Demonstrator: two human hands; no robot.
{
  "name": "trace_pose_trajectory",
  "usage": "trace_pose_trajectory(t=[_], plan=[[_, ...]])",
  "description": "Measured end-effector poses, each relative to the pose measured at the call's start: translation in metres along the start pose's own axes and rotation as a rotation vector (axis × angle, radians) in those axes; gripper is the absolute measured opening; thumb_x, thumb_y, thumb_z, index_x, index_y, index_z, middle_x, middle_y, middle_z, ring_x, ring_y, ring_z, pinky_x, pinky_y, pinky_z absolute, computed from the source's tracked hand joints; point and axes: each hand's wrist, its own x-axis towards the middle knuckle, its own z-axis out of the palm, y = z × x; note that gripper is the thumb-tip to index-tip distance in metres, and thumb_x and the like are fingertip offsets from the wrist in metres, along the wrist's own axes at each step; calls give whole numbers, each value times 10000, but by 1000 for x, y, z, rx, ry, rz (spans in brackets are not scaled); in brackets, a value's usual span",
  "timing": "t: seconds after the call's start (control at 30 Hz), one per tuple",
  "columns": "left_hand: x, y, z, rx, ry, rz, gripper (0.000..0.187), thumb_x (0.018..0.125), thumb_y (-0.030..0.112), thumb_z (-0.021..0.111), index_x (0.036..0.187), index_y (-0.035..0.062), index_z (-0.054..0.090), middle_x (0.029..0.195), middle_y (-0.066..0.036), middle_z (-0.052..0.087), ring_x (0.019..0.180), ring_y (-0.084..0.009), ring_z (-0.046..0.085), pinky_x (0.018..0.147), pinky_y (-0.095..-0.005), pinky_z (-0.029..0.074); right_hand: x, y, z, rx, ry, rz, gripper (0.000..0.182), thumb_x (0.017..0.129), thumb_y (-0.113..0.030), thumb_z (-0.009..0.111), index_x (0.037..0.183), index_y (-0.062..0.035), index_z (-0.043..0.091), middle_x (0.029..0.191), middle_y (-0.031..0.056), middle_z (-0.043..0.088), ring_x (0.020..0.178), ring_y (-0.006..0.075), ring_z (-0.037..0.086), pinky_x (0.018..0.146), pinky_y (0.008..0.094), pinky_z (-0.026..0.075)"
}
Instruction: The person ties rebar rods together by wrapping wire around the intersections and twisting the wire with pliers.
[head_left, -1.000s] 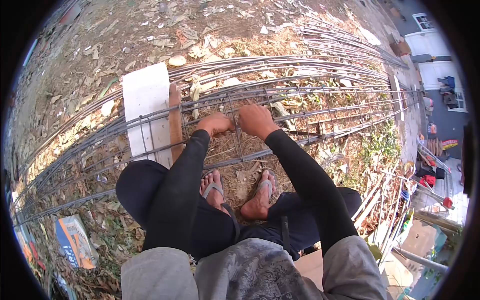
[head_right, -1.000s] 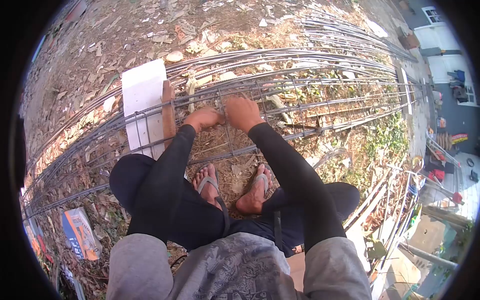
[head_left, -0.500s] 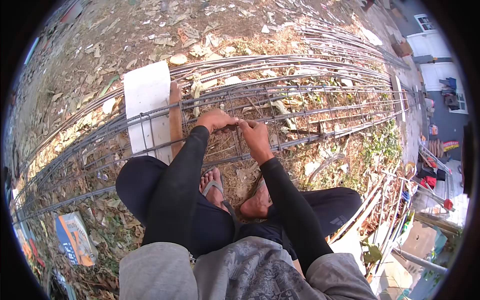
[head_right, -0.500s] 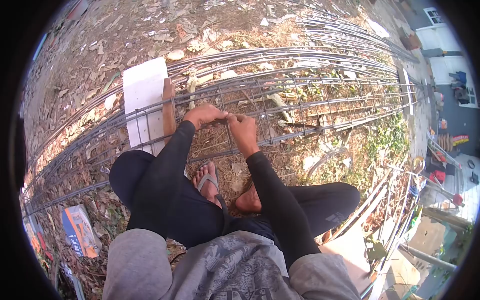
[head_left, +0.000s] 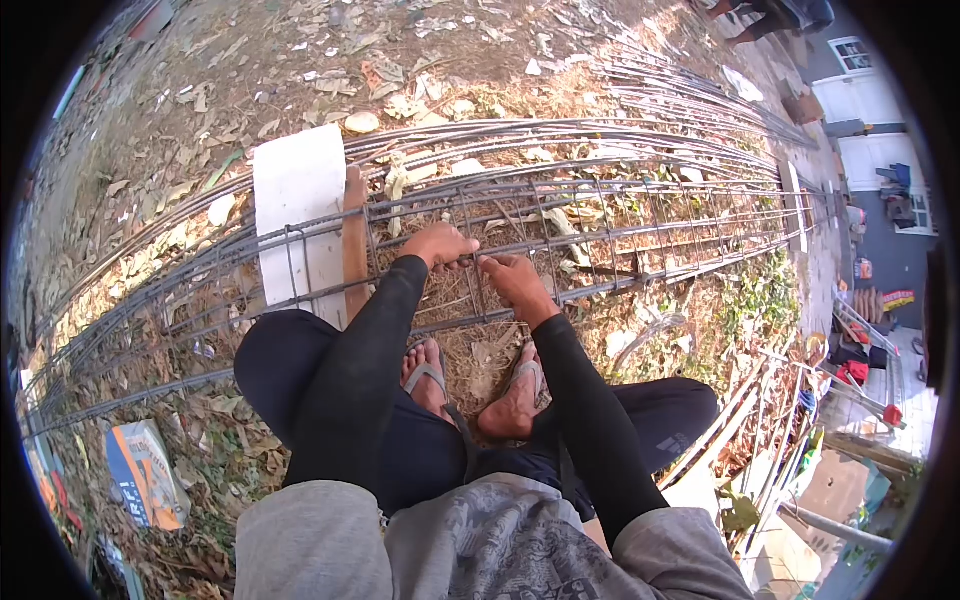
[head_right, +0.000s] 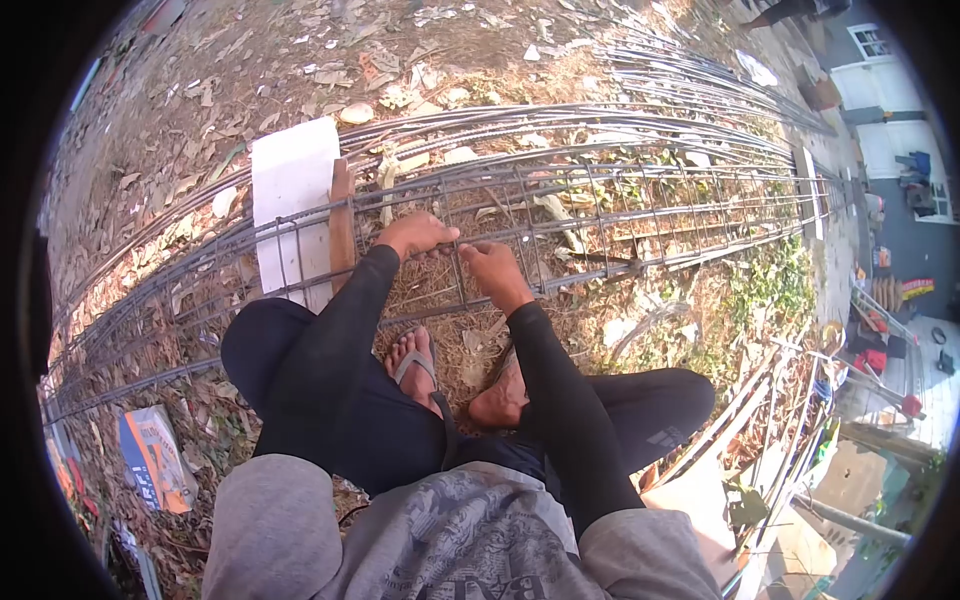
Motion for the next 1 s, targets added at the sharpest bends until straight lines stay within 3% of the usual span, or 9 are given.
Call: trace_pose_trajectory(t=[0.03,0.13,0.23,0.33,0.43,0.6,0.7,0.9,1.0], plan=[[2,-2,-1,-1,-2,-7,419,954,465,658,938,63,772,864,-37,753,684,-119,649,543,-305,479,1,-6,-1,-69,11,-1,366,961,-333,662,1007,25,722,619,-35,518,486,75,429,408,299,302],[-1,1,-1,-27,4,-15,418,952,449,660,941,47,774,861,-47,756,657,-130,642,537,-306,490,20,-7,-4,-286,61,-104,370,892,-355,708,904,12,752,578,30,582,490,156,538,451,358,404],[3,-1,1,-72,20,4,426,944,440,665,883,33,774,777,-47,745,572,-138,613,499,-314,485,27,-19,-2,-676,191,-219,344,833,-344,730,910,-10,765,647,150,683,569,309,659,566,444,501],[-3,6,-1,-37,11,-3,438,942,457,660,878,41,781,785,-37,754,617,-139,645,524,-317,496,13,-37,2,-774,212,-225,343,781,-327,724,783,16,737,846,277,711,842,448,706,763,486,574],[-1,6,0,44,25,-12,476,942,488,642,859,41,785,791,-35,762,671,-152,677,591,-337,527,-1,-42,-3,-972,299,-400,284,800,-292,715,793,-9,735,821,252,715,838,432,714,758,491,581],[8,-1,5,70,54,10,539,920,547,630,789,47,783,776,-73,757,693,-218,694,666,-394,533,-25,-67,4,-1006,333,-481,189,842,-222,677,816,-41,726,811,213,715,772,412,708,701,511,563],[8,2,6,229,106,8,516,933,504,647,806,16,759,752,-74,737,646,-176,668,571,-349,512,-37,-54,40,-911,371,-487,158,867,-170,635,857,-40,725,805,206,711,739,404,702,656,513,547],[20,-15,3,84,20,77,527,883,522,713,928,0,767,747,-101,714,627,-179,640,589,-381,493,-51,-6,74,-972,306,-457,213,915,-96,569,1079,10,653,746,216,688,681,386,699,587,472,541],[20,-22,2,141,34,171,546,892,566,665,822,35,769,670,-126,667,585,-247,620,584,-416,488,-57,6,71,-1089,332,-515,258,930,-81,557,1140,49,633,702,179,690,636,334,706,564,431,553]])
